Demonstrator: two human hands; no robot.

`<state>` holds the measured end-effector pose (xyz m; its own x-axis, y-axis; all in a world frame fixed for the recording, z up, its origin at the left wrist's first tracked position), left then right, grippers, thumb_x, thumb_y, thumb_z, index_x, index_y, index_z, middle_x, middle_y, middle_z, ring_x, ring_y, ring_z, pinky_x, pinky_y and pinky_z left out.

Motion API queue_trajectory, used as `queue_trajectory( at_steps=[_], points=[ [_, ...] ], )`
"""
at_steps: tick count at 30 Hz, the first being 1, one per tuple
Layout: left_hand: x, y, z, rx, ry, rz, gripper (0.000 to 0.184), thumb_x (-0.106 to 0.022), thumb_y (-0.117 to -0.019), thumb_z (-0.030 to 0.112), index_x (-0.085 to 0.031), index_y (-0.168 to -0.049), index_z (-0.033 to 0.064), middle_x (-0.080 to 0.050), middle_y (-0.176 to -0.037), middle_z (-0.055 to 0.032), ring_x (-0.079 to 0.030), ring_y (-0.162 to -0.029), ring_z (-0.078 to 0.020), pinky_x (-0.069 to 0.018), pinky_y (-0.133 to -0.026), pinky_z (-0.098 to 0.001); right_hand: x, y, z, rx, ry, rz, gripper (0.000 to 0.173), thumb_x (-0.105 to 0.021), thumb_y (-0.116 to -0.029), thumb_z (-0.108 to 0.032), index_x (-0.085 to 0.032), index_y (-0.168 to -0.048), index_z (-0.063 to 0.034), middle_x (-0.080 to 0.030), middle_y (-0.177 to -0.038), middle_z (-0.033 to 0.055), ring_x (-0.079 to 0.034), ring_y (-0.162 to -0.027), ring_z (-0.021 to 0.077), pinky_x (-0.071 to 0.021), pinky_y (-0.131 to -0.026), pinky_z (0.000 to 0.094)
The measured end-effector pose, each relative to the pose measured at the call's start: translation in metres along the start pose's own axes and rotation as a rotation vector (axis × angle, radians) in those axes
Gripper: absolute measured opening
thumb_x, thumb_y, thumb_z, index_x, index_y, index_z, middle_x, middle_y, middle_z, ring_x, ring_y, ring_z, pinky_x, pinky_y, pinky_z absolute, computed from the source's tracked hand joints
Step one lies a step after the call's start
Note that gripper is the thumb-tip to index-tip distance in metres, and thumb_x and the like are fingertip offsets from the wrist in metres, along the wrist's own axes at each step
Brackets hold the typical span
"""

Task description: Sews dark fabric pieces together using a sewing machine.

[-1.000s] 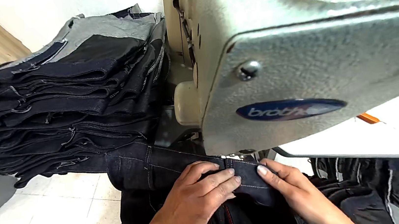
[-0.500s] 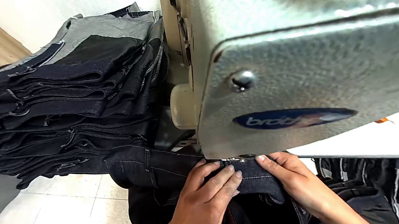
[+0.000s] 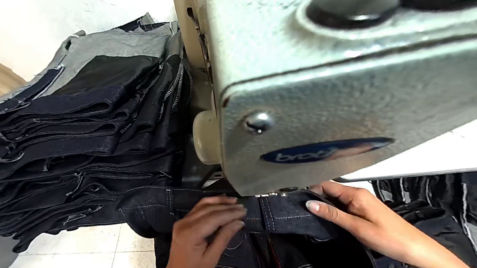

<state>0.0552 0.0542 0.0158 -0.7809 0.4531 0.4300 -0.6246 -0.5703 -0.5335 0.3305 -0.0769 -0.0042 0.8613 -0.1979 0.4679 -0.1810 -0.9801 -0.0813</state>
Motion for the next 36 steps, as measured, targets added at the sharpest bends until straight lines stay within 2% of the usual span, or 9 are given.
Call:
queue_trajectory(
  at_steps=[8, 10, 14, 17, 19, 23, 28, 32, 36],
  points=[
    [0.013, 0.005, -0.007, 0.162, -0.210, 0.151, 0.020, -0.065, -0.0989, 0.026, -0.079, -0.103, 0.0124, -0.077, -0.104, 0.0030, -0.071, -0.097, -0.0002, -0.0590, -0.084, -0.0168, 0.001, 0.024, 0.006, -0.067, 0.010, 0.000, 0.046, -0.060, -0.0951, -0.060, -0.070, -0.109, -0.0169, -0.072, -0.090, -0.0092, -0.067, -0.081, -0.0028, -0.0562, -0.071, 0.0216],
    [0.008, 0.003, -0.004, 0.146, -0.265, 0.146, 0.020, -0.065, -0.0981, 0.024, -0.080, -0.102, 0.0109, -0.077, -0.105, 0.0005, -0.071, -0.099, -0.0003, -0.0582, -0.085, -0.0160, 0.002, 0.029, 0.007, -0.088, -0.009, -0.003, 0.047, -0.060, -0.0944, -0.060, -0.070, -0.110, -0.0168, -0.071, -0.090, -0.0094, -0.067, -0.081, -0.0027, -0.0562, -0.071, 0.0216],
    [-0.006, -0.005, 0.003, 0.050, -0.463, 0.113, 0.024, -0.062, -0.0986, 0.027, -0.079, -0.103, 0.0118, -0.077, -0.109, -0.0015, -0.068, -0.116, -0.0137, -0.0532, -0.102, -0.0291, 0.003, 0.033, 0.007, -0.130, -0.102, -0.025, 0.053, -0.072, -0.0851, -0.059, -0.066, -0.115, -0.0150, -0.072, -0.098, -0.0090, -0.068, -0.089, -0.0013, -0.0581, -0.078, 0.0221],
    [-0.021, -0.012, 0.005, 0.107, -0.536, 0.048, 0.032, -0.059, -0.0994, 0.035, -0.077, -0.111, 0.0111, -0.076, -0.114, -0.0029, -0.067, -0.121, -0.0218, -0.0500, -0.108, -0.0450, -0.006, 0.029, 0.003, -0.204, -0.223, -0.050, 0.064, -0.083, -0.0746, -0.051, -0.059, -0.120, -0.0127, -0.071, -0.105, -0.0081, -0.068, -0.098, -0.0002, -0.0577, -0.087, 0.0225],
    [-0.030, -0.017, 0.004, 0.231, -0.462, -0.040, 0.042, -0.055, -0.1027, 0.038, -0.072, -0.119, 0.0036, -0.073, -0.119, -0.0117, -0.065, -0.123, -0.0303, -0.0458, -0.110, -0.0542, -0.017, 0.024, 0.006, -0.155, -0.283, 0.028, 0.060, -0.080, -0.0797, -0.046, -0.060, -0.123, -0.0100, -0.072, -0.108, -0.0075, -0.068, -0.101, -0.0002, -0.0579, -0.091, 0.0224],
    [-0.027, -0.033, 0.005, 0.618, -0.268, -0.336, 0.060, -0.043, -0.1052, 0.052, -0.056, -0.136, 0.0023, -0.071, -0.116, -0.0149, -0.066, -0.116, -0.0261, -0.0494, -0.102, -0.0494, -0.027, 0.022, 0.010, -0.051, -0.478, 0.075, 0.038, -0.074, -0.0895, -0.040, -0.063, -0.116, -0.0145, -0.073, -0.103, -0.0122, -0.069, -0.097, -0.0011, -0.0588, -0.088, 0.0221],
    [-0.035, -0.035, -0.004, 0.525, -0.058, -0.080, 0.034, -0.057, -0.1011, 0.025, -0.064, -0.126, 0.0043, -0.075, -0.104, -0.0031, -0.070, -0.102, -0.0083, -0.0561, -0.096, -0.0343, -0.019, 0.016, -0.017, -0.401, -0.683, 0.089, 0.034, -0.071, -0.0889, -0.028, -0.064, -0.118, -0.0123, -0.076, -0.099, -0.0041, -0.074, -0.089, 0.0073, -0.0630, -0.080, 0.0277],
    [-0.032, -0.061, -0.016, 0.447, -0.101, -0.085, 0.009, -0.067, -0.0917, 0.001, -0.072, -0.098, -0.0032, -0.072, -0.089, -0.0145, -0.069, -0.088, -0.0213, -0.0558, -0.083, -0.0433, -0.007, -0.031, -0.027, -0.516, -0.649, 0.183, 0.015, -0.057, -0.0963, -0.007, -0.067, -0.107, -0.0110, -0.074, -0.080, 0.0032, -0.071, -0.067, 0.0093, -0.0599, -0.060, 0.0260],
    [-0.024, -0.061, -0.022, 0.398, -0.065, -0.208, 0.016, -0.062, -0.0935, 0.001, -0.072, -0.103, -0.0066, -0.072, -0.101, -0.0164, -0.067, -0.101, -0.0168, -0.0518, -0.096, -0.0351, 0.004, -0.035, -0.009, -0.347, -0.492, 0.051, 0.025, -0.071, -0.0868, -0.018, -0.066, -0.111, -0.0127, -0.075, -0.091, -0.0004, -0.073, -0.083, 0.0085, -0.0617, -0.076, 0.0263]
  ],
)
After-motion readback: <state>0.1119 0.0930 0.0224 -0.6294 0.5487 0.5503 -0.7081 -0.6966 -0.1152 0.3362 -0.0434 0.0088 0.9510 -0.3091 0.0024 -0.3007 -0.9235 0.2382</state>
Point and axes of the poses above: each hand's wrist, its own y-axis away from the middle knuckle, its own x-axis out of the back of the hand, z = x × y, the point moved 2 cm from there along -y, towards the middle knuckle
